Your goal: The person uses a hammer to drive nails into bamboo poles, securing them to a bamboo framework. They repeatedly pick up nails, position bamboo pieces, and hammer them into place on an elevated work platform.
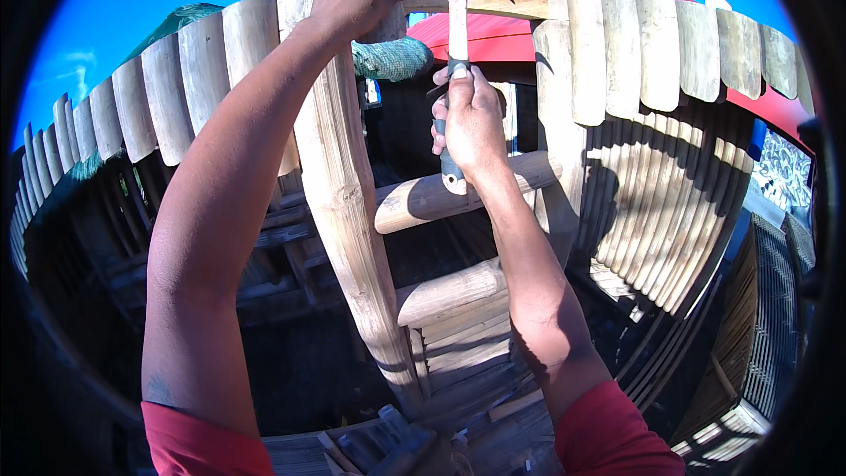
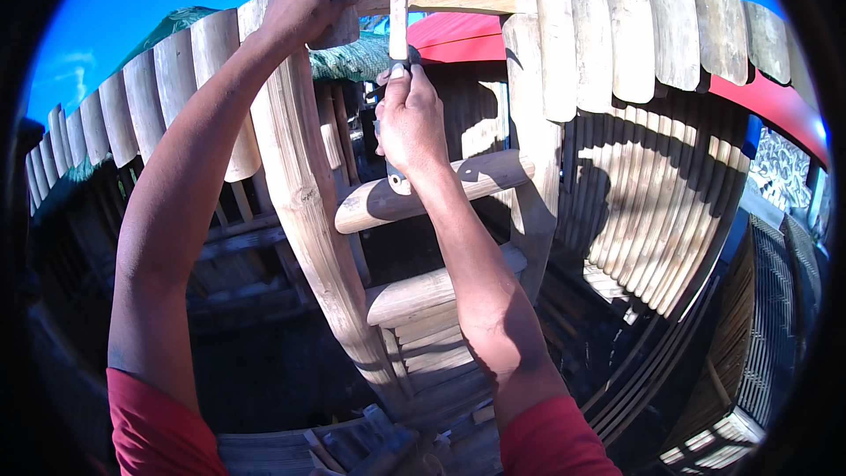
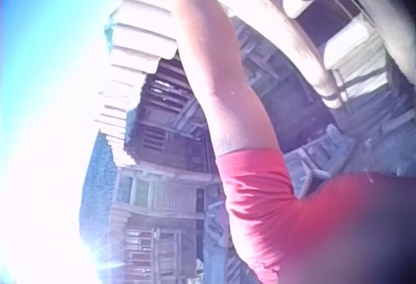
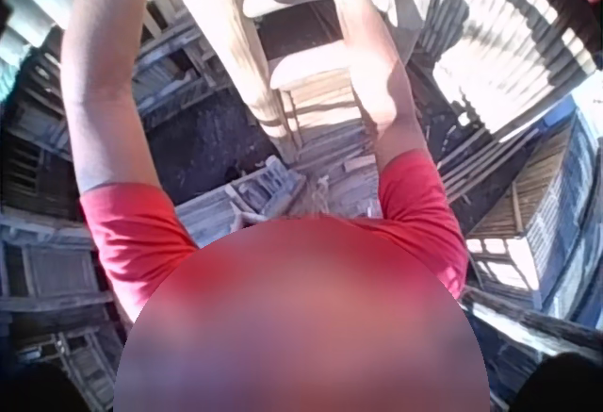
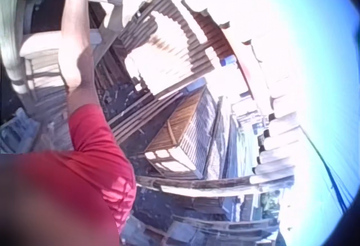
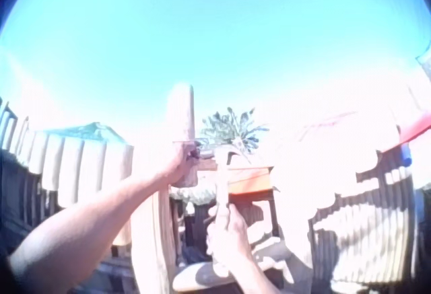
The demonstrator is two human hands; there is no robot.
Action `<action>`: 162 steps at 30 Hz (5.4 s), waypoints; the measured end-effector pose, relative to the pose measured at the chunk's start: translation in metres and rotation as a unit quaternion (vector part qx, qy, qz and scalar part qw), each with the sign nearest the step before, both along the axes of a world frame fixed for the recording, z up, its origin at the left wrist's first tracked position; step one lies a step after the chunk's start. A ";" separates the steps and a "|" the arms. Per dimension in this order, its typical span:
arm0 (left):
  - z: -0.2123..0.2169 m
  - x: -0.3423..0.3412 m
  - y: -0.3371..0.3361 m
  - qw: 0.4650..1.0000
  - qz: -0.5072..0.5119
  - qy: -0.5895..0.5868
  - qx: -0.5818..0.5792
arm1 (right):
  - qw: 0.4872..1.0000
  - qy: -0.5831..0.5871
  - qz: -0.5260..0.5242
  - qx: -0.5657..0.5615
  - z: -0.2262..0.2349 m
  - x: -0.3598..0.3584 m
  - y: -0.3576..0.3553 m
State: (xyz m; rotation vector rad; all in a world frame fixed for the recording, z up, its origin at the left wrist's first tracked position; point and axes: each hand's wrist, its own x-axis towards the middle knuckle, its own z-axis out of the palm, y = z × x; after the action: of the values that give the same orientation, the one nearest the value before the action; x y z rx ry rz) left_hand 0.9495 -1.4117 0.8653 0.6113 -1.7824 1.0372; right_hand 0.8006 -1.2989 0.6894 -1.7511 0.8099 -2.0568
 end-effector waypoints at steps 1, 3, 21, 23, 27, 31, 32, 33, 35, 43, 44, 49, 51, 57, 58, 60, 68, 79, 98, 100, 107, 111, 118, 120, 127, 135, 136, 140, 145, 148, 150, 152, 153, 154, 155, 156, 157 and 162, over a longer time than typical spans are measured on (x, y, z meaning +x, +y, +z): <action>0.000 0.000 -0.001 1.000 0.001 -0.010 -0.001 | 0.996 0.021 -0.085 -0.031 0.001 0.000 -0.001; 0.002 0.001 -0.003 1.000 0.002 -0.014 -0.016 | 0.992 -0.062 -0.098 -0.044 0.002 0.000 -0.001; -0.010 0.001 0.048 0.990 -0.022 -0.048 0.127 | 0.999 -0.032 -0.036 0.024 0.016 -0.001 -0.001; -0.012 0.013 0.050 0.988 -0.048 -0.068 0.132 | 0.989 -0.133 -0.038 -0.047 0.008 -0.004 0.005; -0.026 0.031 0.055 0.986 0.157 -0.058 -0.003 | 0.864 -0.240 0.011 -0.442 -0.001 0.016 0.006; -0.033 0.033 0.048 0.985 0.154 -0.065 0.045 | 0.998 0.006 -0.056 0.020 0.018 0.022 -0.010; -0.030 0.033 0.045 0.985 0.158 -0.057 0.027 | 0.998 -0.027 -0.051 -0.021 0.019 0.019 -0.012; -0.032 0.035 0.040 0.987 0.149 -0.045 -0.031 | 0.988 -0.072 -0.072 -0.115 0.017 0.016 -0.013; -0.031 0.037 0.031 0.979 0.131 -0.029 -0.154 | 0.924 -0.225 -0.023 -0.308 0.011 0.013 -0.013; -0.034 0.038 0.026 0.983 0.178 -0.029 -0.030 | 0.993 -0.111 0.025 -0.037 0.005 0.026 -0.044; -0.033 0.037 0.030 0.983 0.179 -0.032 -0.026 | 0.983 -0.161 0.048 -0.076 0.007 0.025 -0.046; -0.041 0.037 0.042 0.983 0.178 -0.030 -0.033 | 0.994 -0.071 0.044 0.068 0.001 0.032 -0.021; -0.066 0.050 0.050 0.989 0.102 -0.036 0.097 | 0.989 -0.077 0.023 0.126 -0.028 0.034 0.002; -0.301 0.141 0.129 0.929 0.017 -0.012 0.370 | 0.966 -0.006 0.138 0.220 -0.256 0.051 0.077; -0.349 0.160 0.154 0.916 -0.064 -0.012 0.395 | 0.963 0.028 0.137 0.232 -0.293 0.057 0.089; -0.430 0.194 0.206 0.812 -0.062 -0.022 0.579 | 0.926 -0.019 0.133 0.353 -0.346 0.083 0.119; -0.662 0.264 0.394 0.498 0.015 -0.100 0.861 | 0.876 0.127 0.205 0.418 -0.437 0.140 0.193; -0.779 0.264 0.475 0.498 0.220 -0.123 0.830 | 0.864 0.153 0.248 0.410 -0.436 0.144 0.197; -0.734 0.243 0.442 0.509 0.123 -0.159 0.837 | 0.859 -0.020 0.185 0.477 -0.436 0.084 0.185; -0.717 0.235 0.434 0.461 0.136 -0.173 0.860 | 0.852 -0.041 0.202 0.481 -0.435 0.078 0.182; -0.568 0.197 0.283 0.501 -0.058 0.048 0.862 | 0.914 0.051 0.114 0.385 -0.394 0.058 0.148; -0.421 0.170 0.204 0.655 -0.239 0.114 0.707 | 0.927 0.048 0.099 0.360 -0.332 0.035 0.118; -0.212 0.111 0.149 0.875 -0.267 0.174 0.364 | 0.966 0.063 0.088 0.234 -0.199 0.009 0.101; -0.181 0.100 0.138 0.882 -0.272 0.169 0.346 | 0.972 0.076 0.080 0.208 -0.171 0.006 0.101; -0.041 0.068 0.065 0.983 -0.147 0.106 0.039 | 0.975 0.170 -0.116 -0.083 -0.048 -0.004 0.071; -0.018 0.055 0.003 0.992 -0.061 0.071 -0.090 | 0.941 0.166 -0.214 -0.201 0.007 0.012 0.048; -0.020 0.055 0.002 0.991 -0.058 0.069 -0.096 | 0.935 0.164 -0.218 -0.228 0.008 0.014 0.044; -0.020 0.055 0.004 0.992 -0.038 0.061 -0.103 | 0.913 0.155 -0.257 -0.276 0.024 0.025 0.025; -0.021 0.055 -0.002 0.993 0.004 0.059 -0.102 | 0.891 0.243 -0.334 -0.187 0.031 0.029 0.013; -0.017 0.057 -0.006 0.993 0.011 0.055 -0.101 | 0.924 0.198 -0.277 -0.176 0.030 0.031 0.019; -0.015 0.057 -0.004 0.988 -0.002 0.081 -0.128 | 0.904 0.209 -0.314 -0.202 0.032 0.034 0.024; -0.015 0.057 0.003 0.993 0.039 0.065 -0.088 | 0.894 0.250 -0.343 -0.142 0.035 0.037 0.030; -0.017 0.058 0.009 0.995 0.059 0.049 -0.066 | 0.885 0.263 -0.361 -0.132 0.036 0.038 0.033; -0.023 0.053 0.014 0.995 0.022 0.098 0.005 | 0.893 0.258 -0.348 -0.125 0.035 0.039 0.036; -0.030 0.047 0.019 0.986 -0.015 0.152 0.070 | 0.894 0.228 -0.352 -0.158 0.034 0.040 0.038; -0.039 0.049 0.024 0.988 0.021 0.133 0.074 | 0.905 0.218 -0.326 -0.163 0.030 0.039 0.039; -0.048 0.052 0.027 0.989 0.056 0.117 0.072 | 0.919 0.191 -0.314 -0.146 0.029 0.040 0.038; -0.076 0.049 0.026 0.985 0.131 0.113 -0.017 | 0.881 0.273 -0.362 -0.137 0.028 0.035 0.024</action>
State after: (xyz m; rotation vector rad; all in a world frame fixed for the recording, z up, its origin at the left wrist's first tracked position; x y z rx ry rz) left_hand 0.9983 -1.3859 0.7890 0.9235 -1.5099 1.1240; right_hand 0.8352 -1.2749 0.7169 -2.5360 1.6096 -2.1787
